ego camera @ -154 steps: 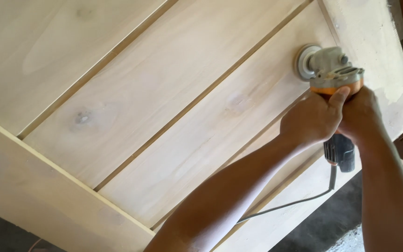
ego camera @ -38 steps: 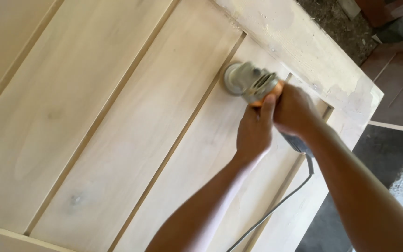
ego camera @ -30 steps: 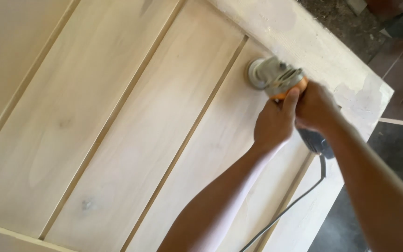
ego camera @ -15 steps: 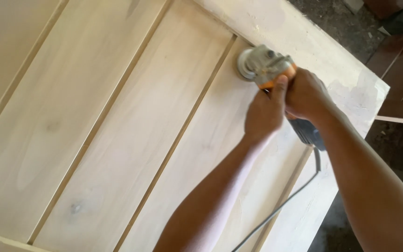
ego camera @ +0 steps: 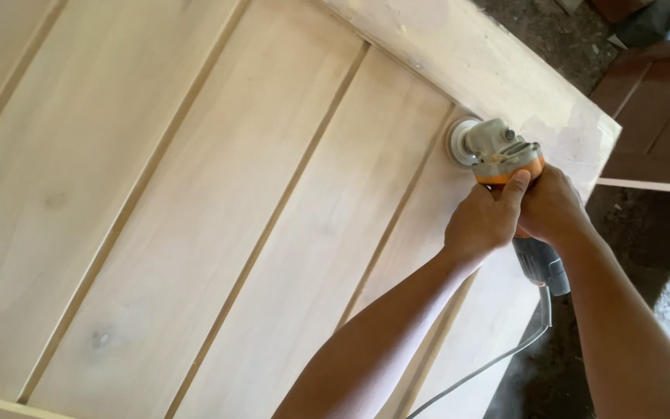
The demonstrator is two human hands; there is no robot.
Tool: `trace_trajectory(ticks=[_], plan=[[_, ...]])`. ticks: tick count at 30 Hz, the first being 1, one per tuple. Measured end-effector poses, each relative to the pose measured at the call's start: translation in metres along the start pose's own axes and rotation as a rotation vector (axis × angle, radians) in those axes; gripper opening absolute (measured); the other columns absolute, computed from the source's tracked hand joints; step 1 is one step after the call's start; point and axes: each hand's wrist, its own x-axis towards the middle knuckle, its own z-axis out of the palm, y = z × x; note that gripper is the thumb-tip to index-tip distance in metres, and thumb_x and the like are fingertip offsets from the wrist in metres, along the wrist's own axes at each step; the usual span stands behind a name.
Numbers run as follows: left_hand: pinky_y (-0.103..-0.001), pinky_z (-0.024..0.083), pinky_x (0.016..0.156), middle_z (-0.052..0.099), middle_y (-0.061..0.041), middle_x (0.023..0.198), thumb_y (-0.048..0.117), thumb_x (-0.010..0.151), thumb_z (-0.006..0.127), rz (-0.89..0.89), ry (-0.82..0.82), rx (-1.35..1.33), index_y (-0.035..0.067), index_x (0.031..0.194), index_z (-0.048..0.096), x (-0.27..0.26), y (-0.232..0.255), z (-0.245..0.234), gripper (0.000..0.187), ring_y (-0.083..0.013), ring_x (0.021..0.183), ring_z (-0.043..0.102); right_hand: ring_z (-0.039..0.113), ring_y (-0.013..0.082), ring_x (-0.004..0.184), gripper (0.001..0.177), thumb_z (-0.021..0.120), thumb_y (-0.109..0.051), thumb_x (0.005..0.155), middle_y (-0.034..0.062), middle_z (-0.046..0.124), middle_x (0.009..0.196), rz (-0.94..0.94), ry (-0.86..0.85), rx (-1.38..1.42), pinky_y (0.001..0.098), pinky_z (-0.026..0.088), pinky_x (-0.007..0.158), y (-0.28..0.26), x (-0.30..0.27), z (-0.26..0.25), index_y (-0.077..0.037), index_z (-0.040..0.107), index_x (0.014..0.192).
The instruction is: Sanding a wooden door with a power sander.
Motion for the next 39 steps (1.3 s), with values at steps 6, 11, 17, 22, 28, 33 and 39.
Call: trace_trajectory(ticks=[6,11,17,22,28,33,39], plan=[[-0.042,0.058,0.077,0.076,-0.016,0.08,0.069,0.099,0.036,0.035,-0.078,0.07,0.0,0.108,0.071,-0.007,-0.017,0.027,0.078,-0.0321,0.084,0.076,0.074,0.0335,0.081,0.045,0.082,-0.038,0.084,0.0213,0.076,0.09,-0.009,0.003,-0.052,0.0489,0.06,0.074,0.042,-0.014,0.012,0.0,0.073,0.105],[-0.043,0.059,0.076,0.077,-0.017,0.086,0.069,0.097,0.032,-0.025,-0.095,0.072,0.002,0.117,0.067,-0.008,-0.01,0.017,0.078,-0.033,0.085,0.077,0.075,0.0319,0.081,0.042,0.08,-0.035,0.083,0.0184,0.076,0.09,0.027,-0.006,0.024,0.0479,0.061,0.074,0.03,-0.013,0.013,-0.002,0.071,0.106],[-0.043,0.057,0.082,0.076,-0.021,0.101,0.071,0.097,0.033,0.043,0.038,0.052,-0.001,0.123,0.065,0.005,-0.009,0.005,0.083,-0.0341,0.096,0.074,0.075,0.0317,0.082,0.038,0.078,-0.032,0.087,0.017,0.075,0.091,-0.025,-0.009,0.006,0.0469,0.061,0.075,-0.004,-0.001,0.002,-0.002,0.069,0.108],[-0.043,0.06,0.077,0.077,-0.02,0.097,0.073,0.096,0.032,-0.009,0.009,0.011,-0.002,0.117,0.065,0.008,-0.01,0.014,0.084,-0.0304,0.09,0.077,0.074,0.0309,0.081,0.036,0.078,-0.028,0.085,0.0162,0.075,0.091,-0.086,0.027,-0.001,0.0466,0.06,0.074,0.016,0.005,0.01,-0.003,0.068,0.11],[-0.043,0.059,0.071,0.077,-0.018,0.089,0.071,0.097,0.027,-0.028,-0.166,0.05,0.001,0.111,0.068,0.01,-0.017,0.047,0.082,-0.0295,0.082,0.076,0.075,0.0292,0.077,0.038,0.071,-0.039,0.096,0.016,0.074,0.091,0.006,-0.028,-0.028,0.0453,0.064,0.069,0.075,0.009,0.023,-0.005,0.069,0.113],[-0.043,0.058,0.077,0.077,-0.022,0.089,0.067,0.099,0.032,0.077,-0.067,0.11,-0.001,0.114,0.069,0.009,-0.023,0.051,0.079,-0.0328,0.085,0.075,0.075,0.0295,0.08,0.046,0.076,-0.045,0.092,0.0175,0.075,0.093,0.073,-0.021,0.006,0.046,0.062,0.072,0.061,-0.002,0.015,-0.002,0.072,0.109],[-0.043,0.058,0.079,0.076,-0.02,0.095,0.068,0.097,0.031,0.095,-0.051,0.078,-0.001,0.121,0.067,0.011,-0.023,0.039,0.081,-0.0327,0.089,0.075,0.074,0.03,0.082,0.046,0.077,-0.043,0.09,0.0179,0.075,0.094,0.057,-0.001,0.043,0.0464,0.06,0.073,0.042,-0.003,0.011,-0.002,0.071,0.107]])
